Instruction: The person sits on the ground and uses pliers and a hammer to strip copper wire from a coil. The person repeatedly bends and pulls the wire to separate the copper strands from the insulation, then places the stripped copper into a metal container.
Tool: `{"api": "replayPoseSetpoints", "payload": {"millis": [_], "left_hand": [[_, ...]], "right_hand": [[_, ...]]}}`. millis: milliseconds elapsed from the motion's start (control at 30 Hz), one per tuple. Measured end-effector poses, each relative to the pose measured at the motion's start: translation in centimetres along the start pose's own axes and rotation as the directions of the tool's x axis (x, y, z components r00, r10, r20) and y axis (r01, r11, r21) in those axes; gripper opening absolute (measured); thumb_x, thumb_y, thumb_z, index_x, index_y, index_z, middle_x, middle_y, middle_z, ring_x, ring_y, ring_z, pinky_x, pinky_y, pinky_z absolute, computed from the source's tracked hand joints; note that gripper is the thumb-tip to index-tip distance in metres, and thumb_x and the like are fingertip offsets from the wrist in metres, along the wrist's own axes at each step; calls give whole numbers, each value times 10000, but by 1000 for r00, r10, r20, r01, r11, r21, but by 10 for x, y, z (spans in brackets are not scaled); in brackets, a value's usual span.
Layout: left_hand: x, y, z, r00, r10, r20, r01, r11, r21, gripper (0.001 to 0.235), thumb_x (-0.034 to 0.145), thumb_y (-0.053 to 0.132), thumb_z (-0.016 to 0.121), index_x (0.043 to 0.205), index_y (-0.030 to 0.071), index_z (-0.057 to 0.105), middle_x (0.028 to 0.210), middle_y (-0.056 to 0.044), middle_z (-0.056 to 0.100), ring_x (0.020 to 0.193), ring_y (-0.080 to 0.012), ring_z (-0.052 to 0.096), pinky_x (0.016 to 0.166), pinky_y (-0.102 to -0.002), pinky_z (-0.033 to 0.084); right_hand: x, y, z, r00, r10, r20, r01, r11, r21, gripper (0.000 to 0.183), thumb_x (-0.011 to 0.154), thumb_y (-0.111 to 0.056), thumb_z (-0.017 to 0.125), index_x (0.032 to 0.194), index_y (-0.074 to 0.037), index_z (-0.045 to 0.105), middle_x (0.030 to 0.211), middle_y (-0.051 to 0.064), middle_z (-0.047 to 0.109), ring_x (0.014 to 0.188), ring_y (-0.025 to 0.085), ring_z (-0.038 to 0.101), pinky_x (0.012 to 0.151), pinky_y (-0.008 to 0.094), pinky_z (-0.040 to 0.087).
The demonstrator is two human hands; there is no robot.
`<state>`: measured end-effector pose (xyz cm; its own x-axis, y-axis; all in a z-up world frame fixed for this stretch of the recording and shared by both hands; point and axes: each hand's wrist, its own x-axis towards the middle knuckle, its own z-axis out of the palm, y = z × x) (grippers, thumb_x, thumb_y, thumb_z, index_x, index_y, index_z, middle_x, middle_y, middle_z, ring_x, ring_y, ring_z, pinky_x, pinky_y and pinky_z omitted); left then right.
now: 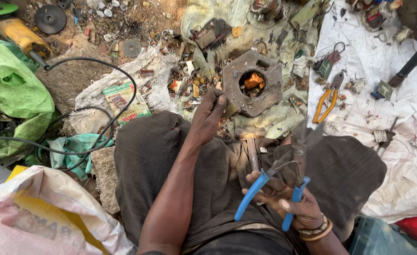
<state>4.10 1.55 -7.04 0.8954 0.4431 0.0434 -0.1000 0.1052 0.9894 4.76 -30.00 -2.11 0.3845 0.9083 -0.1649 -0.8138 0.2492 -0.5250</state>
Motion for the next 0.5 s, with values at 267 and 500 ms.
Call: {"api": "replayPoseSetpoints", "payload": {"millis": [267,500], "left_hand": [[-9,12,4,997,-56,47,62,990,-128,232,1106,318,456,1122,99,531,777,-28,604,639,-121,674,552,-296,592],[-13,12,4,999,-35,34,38,995,-90,218,1094,294,493,1118,92,572,760,-13,608,622,-102,667,521,-279,574]], "right_hand": [[16,34,25,985,170,-1,-165,956,245,812,841,-43,755,1503,-347,396,1617,240,364,1470,531,344,1088,779,315],[24,46,34,970,219,111,-242,924,297,558,912,-120,740,1418,-168,510,1563,223,407,1521,474,357,1217,771,398]]}}
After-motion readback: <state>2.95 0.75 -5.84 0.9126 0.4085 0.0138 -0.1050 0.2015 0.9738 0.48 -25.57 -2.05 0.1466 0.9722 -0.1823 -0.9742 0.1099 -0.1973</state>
